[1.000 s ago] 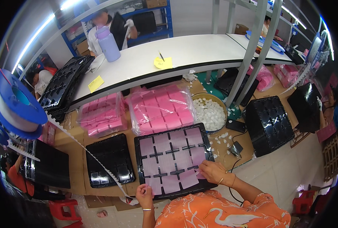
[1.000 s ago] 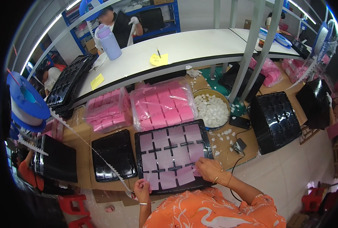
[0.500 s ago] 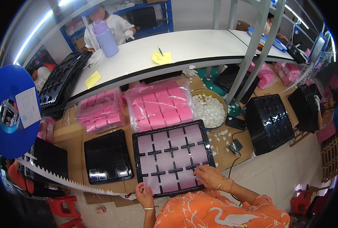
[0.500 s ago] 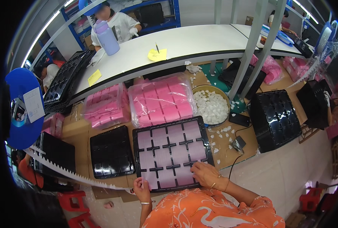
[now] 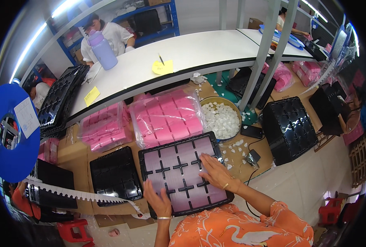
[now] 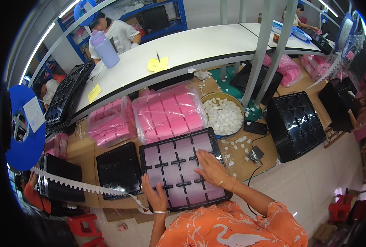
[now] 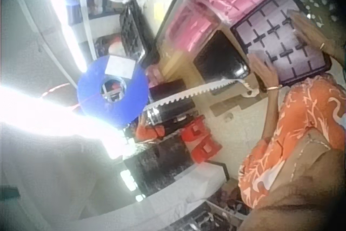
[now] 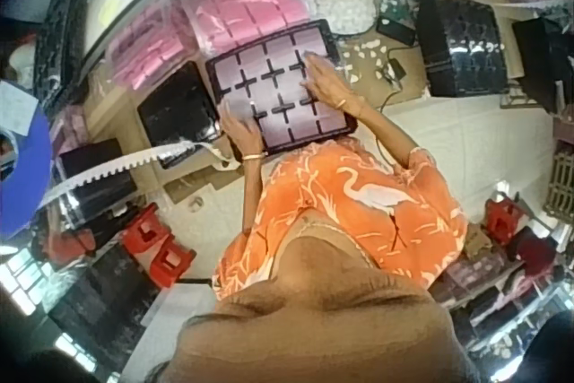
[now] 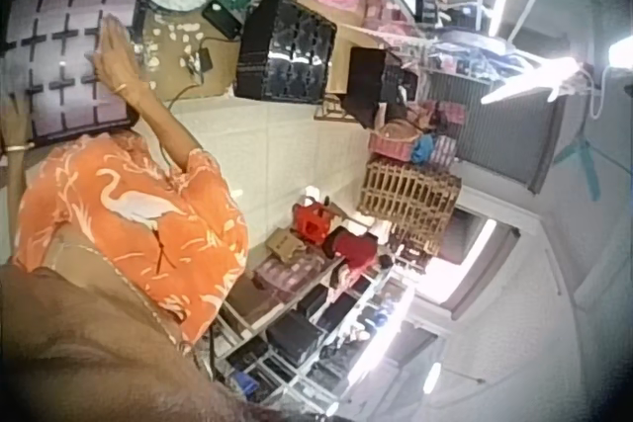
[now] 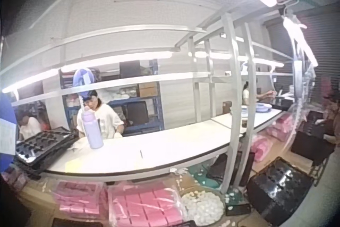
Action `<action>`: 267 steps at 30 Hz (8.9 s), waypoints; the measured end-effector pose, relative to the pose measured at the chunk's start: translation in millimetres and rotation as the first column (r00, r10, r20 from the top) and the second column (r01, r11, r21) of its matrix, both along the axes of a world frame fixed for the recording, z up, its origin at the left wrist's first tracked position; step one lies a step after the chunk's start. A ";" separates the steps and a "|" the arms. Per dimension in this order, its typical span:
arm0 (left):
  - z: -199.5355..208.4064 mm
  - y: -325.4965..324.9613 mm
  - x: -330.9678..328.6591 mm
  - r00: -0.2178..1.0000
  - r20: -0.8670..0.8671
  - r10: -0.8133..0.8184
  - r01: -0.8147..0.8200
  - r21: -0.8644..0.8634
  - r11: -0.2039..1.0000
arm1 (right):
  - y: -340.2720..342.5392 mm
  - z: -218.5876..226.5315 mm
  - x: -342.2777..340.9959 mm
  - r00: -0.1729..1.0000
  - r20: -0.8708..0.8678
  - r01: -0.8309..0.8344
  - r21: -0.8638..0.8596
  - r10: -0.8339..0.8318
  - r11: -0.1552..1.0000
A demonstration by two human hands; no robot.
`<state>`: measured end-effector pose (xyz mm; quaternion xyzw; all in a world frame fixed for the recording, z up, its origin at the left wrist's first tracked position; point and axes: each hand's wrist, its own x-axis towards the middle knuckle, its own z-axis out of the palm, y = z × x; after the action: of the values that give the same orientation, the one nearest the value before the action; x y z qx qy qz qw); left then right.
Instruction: The person assembles electronic components by hand, placing small white caps onto white strips, then placing the assembled strips into black grid trays.
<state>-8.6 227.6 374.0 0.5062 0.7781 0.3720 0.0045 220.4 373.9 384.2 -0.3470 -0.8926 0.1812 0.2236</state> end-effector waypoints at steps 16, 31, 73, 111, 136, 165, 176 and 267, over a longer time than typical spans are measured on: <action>-48.1 93.4 -63.0 0.921 -0.328 -0.210 0.018 -0.504 0.863 | 49.1 -49.7 -11.2 0.949 0.256 0.131 0.217 -0.186 0.967; -14.0 -12.5 -23.7 0.882 -0.150 -0.447 0.351 -0.424 0.835 | -39.5 0.1 37.7 0.949 0.240 -0.195 -0.063 0.204 0.979; -33.6 -2.3 81.7 0.436 0.044 -0.899 0.873 -0.264 0.411 | -121.4 -27.1 55.8 0.924 0.114 0.383 -0.236 -0.366 0.893; -13.9 -76.1 23.7 0.859 0.060 -0.508 0.487 -0.404 0.774 | -87.4 -47.0 67.5 0.849 -0.111 0.477 -0.261 -0.517 0.839; 37.4 -189.9 -81.5 0.954 -0.023 0.298 -0.267 0.382 0.885 | -102.6 164.1 -30.7 0.731 -0.673 -0.512 -0.650 -0.114 0.561; -263.2 -97.4 -307.4 -0.207 0.900 0.384 -0.719 -0.406 0.564 | -125.4 27.4 -3.3 0.997 -0.056 -0.077 -0.532 0.056 0.843; -288.6 -110.1 -250.6 0.309 0.373 0.875 -0.587 -0.649 0.484 | -123.5 19.3 -3.6 0.999 -0.048 -0.010 -0.595 -0.023 0.804; 0.4 -82.7 5.6 0.171 0.985 -0.035 -0.216 0.072 0.974 | -105.2 -33.3 -76.4 0.843 -0.538 -0.524 -0.825 -0.014 0.211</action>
<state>-3.0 145.0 374.4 0.0996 0.5814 0.6830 0.4307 144.0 268.8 350.9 -0.2011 -0.5658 0.7899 0.1246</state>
